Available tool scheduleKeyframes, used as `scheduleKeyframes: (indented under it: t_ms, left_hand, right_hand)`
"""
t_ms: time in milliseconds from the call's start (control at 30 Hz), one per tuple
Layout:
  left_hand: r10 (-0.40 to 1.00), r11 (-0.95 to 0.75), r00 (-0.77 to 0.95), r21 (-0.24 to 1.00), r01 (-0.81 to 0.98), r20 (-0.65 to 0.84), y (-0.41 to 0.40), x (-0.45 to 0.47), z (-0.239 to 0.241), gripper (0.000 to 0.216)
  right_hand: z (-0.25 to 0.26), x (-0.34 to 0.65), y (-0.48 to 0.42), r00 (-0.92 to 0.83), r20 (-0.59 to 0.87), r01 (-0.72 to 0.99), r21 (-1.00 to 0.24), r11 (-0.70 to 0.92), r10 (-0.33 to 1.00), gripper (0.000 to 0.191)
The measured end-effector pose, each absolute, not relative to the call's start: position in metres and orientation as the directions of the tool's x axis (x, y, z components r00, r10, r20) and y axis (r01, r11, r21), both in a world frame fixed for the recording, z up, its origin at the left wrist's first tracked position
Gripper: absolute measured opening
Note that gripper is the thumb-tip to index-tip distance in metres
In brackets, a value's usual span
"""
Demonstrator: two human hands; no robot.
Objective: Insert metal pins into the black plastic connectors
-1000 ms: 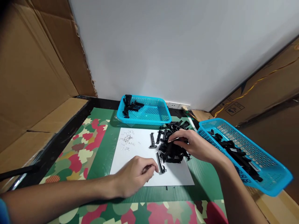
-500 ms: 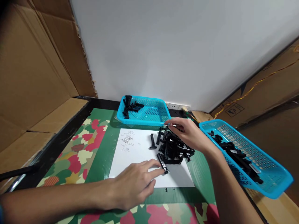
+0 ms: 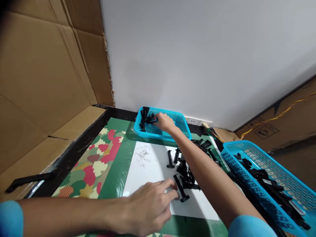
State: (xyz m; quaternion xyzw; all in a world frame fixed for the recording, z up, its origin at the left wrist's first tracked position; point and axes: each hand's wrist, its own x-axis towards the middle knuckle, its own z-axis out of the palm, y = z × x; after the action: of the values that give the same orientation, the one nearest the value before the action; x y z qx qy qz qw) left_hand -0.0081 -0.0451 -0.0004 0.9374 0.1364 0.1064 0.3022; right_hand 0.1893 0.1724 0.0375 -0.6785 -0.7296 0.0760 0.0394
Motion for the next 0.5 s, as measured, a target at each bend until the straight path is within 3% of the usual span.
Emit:
scheduleKeyframes:
  t_ms: [167,300,433,500]
  left_hand:
    - [0.413,-0.681,0.904,0.697,0.224,0.113,-0.044,-0.009,0.003,0.030]
    - [0.569,-0.494,0.818,0.829,0.260,0.082,-0.042,-0.007,0.006,0.033]
    - [0.713,-0.269,0.698,0.942,0.199,0.056,-0.040,-0.003,0.006,0.027]
    - [0.751,-0.153,0.659,0.980,0.130,0.030,-0.039,0.000,0.003,0.024]
  right_hand:
    - [0.037,0.186,0.175,-0.032,-0.124,0.997,-0.073,0.023,0.992,0.038]
    - [0.055,0.203,0.151,-0.001,-0.152,0.999,-0.050,-0.006,0.988,0.035]
    - [0.083,0.232,0.112,0.027,-0.065,0.997,-0.064,-0.031,0.998,0.014]
    - [0.095,0.247,0.090,0.048,-0.002,0.996,-0.076,-0.048,0.999,0.013]
